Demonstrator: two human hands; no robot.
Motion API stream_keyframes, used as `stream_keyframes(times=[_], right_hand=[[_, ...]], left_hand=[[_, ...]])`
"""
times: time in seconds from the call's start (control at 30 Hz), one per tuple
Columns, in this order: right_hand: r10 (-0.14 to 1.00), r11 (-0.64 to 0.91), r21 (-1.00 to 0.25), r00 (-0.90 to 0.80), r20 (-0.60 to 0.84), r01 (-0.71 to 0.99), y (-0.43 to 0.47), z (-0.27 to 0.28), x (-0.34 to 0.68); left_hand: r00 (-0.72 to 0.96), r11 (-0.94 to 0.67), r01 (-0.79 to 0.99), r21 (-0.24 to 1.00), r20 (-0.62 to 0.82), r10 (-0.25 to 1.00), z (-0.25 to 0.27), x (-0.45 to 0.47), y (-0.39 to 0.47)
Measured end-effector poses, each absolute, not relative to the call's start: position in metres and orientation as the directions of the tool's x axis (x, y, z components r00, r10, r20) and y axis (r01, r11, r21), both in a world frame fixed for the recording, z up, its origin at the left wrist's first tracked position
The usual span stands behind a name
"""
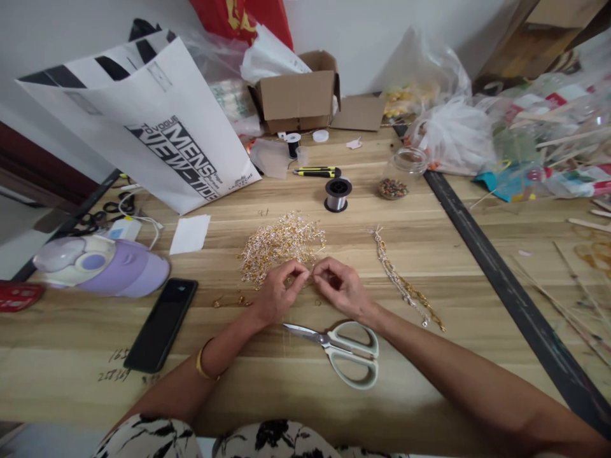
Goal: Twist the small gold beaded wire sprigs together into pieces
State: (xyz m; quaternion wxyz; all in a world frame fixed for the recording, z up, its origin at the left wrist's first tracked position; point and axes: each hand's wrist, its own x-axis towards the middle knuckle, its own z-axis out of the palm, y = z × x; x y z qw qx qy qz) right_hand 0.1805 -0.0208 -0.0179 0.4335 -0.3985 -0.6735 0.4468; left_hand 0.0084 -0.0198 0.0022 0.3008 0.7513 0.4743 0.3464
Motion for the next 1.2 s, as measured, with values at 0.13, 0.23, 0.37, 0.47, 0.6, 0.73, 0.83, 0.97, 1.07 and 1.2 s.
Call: stream_keyframes(times=[0.13, 0.23, 0.37, 0.47, 0.6, 0.73, 0.83, 0.97, 1.07, 1.2], right_hand=[[0.964, 0.199, -0.969, -0.209, 0.166, 0.148, -0.0181, -0.0178, 0.1823], [0.982, 0.139, -0.983, -0.141, 0.121, 0.123, -0.0154, -0.0166, 0.1849], [0.982, 0.155, -0.984, -0.120, 0.144, 0.089, -0.0152, -0.0153, 0.1861], [0.967, 0.195, -0.978, -0.180, 0.180, 0.074, -0.0179, -0.0164, 0.1849], [0.939, 0.246, -0.965, -0.267, 0.215, 0.086, -0.0205, -0.0213, 0.1830], [0.925, 0.302, -0.946, -0.277, 0.261, 0.115, -0.0196, -0.0245, 0.1828], [0.917, 0.328, -0.934, -0.282, 0.281, 0.139, -0.0185, -0.0237, 0.1829], [0.913, 0.350, -0.919, -0.287, 0.291, 0.180, -0.0178, -0.0231, 0.1829], [0.916, 0.338, -0.920, -0.295, 0.274, 0.196, -0.0180, -0.0239, 0.1829], [0.922, 0.319, -0.927, -0.291, 0.255, 0.197, -0.0186, -0.0237, 0.1825]], left_hand=[[0.260, -0.324, 0.465, 0.824, 0.223, 0.940, 0.0022, 0.0065, -0.0183], [0.223, -0.264, 0.430, 0.863, 0.182, 0.958, 0.0040, 0.0054, -0.0172], [0.206, -0.236, 0.413, 0.880, 0.162, 0.965, 0.0057, 0.0057, -0.0163], [0.222, -0.262, 0.408, 0.875, 0.183, 0.958, 0.0041, 0.0063, -0.0158], [0.278, -0.333, 0.425, 0.842, 0.229, 0.933, 0.0005, 0.0062, -0.0156], [0.316, -0.353, 0.442, 0.825, 0.225, 0.922, 0.0004, 0.0057, -0.0159], [0.317, -0.347, 0.432, 0.833, 0.220, 0.923, 0.0013, 0.0057, -0.0160], [0.306, -0.345, 0.409, 0.845, 0.230, 0.924, 0.0010, 0.0058, -0.0155], [0.306, -0.350, 0.412, 0.841, 0.234, 0.923, 0.0006, 0.0055, -0.0150], [0.310, -0.367, 0.417, 0.832, 0.249, 0.918, 0.0001, 0.0053, -0.0143]])
